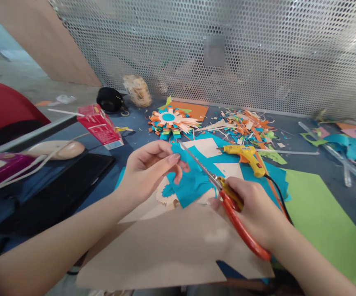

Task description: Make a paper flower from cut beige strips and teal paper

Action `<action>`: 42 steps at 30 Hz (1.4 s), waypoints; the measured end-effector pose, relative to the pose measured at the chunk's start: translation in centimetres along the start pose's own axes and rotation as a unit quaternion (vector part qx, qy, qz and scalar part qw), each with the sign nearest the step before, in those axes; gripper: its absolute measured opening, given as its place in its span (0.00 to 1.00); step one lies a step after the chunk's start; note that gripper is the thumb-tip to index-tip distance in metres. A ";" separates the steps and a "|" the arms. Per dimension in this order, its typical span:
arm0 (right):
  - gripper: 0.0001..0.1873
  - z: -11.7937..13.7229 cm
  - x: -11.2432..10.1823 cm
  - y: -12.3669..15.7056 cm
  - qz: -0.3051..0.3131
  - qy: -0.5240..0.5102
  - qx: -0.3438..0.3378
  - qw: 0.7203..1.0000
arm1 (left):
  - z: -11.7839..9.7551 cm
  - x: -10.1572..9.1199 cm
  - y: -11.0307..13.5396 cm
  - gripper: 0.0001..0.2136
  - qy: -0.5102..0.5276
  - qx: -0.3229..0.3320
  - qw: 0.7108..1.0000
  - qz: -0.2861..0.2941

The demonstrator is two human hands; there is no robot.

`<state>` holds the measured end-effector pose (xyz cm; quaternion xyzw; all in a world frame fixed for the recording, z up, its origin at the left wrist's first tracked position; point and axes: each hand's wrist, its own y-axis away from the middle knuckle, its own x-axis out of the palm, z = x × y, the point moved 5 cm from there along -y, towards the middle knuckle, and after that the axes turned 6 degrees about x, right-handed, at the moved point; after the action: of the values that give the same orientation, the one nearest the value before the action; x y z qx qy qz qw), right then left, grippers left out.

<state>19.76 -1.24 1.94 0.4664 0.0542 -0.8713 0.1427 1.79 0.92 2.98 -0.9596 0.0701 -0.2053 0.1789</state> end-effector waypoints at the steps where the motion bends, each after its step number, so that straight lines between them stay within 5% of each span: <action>1: 0.17 -0.1 -0.1 -0.2 -0.004 0.030 0.013 0.999 | 0.0 -0.3 -0.2 0.09 -0.009 0.012 1.000 -0.010; 6: 0.14 -0.6 -0.2 -0.9 -0.026 0.199 0.053 0.978 | -0.6 -2.9 -1.3 0.06 -0.038 0.119 0.982 -0.140; 10: 0.17 -0.2 0.2 -0.6 0.003 0.220 0.009 0.976 | -1.3 -4.9 -2.3 0.07 -0.040 0.155 0.966 -0.202; 14: 0.17 0.7 1.3 0.2 0.063 0.197 -0.107 0.972 | -0.4 -5.8 -3.1 0.08 -0.049 0.116 0.972 -0.197; 18: 0.10 -0.2 1.2 0.6 0.122 0.193 -0.087 0.970 | 1.3 -6.1 -3.5 0.07 -0.115 0.081 0.973 -0.181; 22: 0.27 -0.6 -0.5 1.2 0.164 0.190 -0.079 0.965 | 2.3 -6.1 -3.6 0.07 -0.175 0.075 0.971 -0.144; 28: 0.18 1.2 -0.9 -1.5 -0.009 0.165 -0.116 0.979 | 2.8 -6.0 -3.8 0.07 -0.240 0.071 0.962 -0.111; 34: 0.23 1.9 4.1 -5.2 0.054 0.203 -0.207 0.955 | 3.0 -6.2 -4.0 0.08 -0.287 0.074 0.952 -0.083; 42: 0.24 2.8 3.2 -5.9 -0.002 0.234 -0.188 0.954 | 2.8 -5.7 -4.1 0.07 -0.273 0.100 0.955 -0.060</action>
<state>14.05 3.06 0.61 0.6220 0.2497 -0.7121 0.2092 -1.98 6.78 0.03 -0.9587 -0.0597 0.0483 0.2739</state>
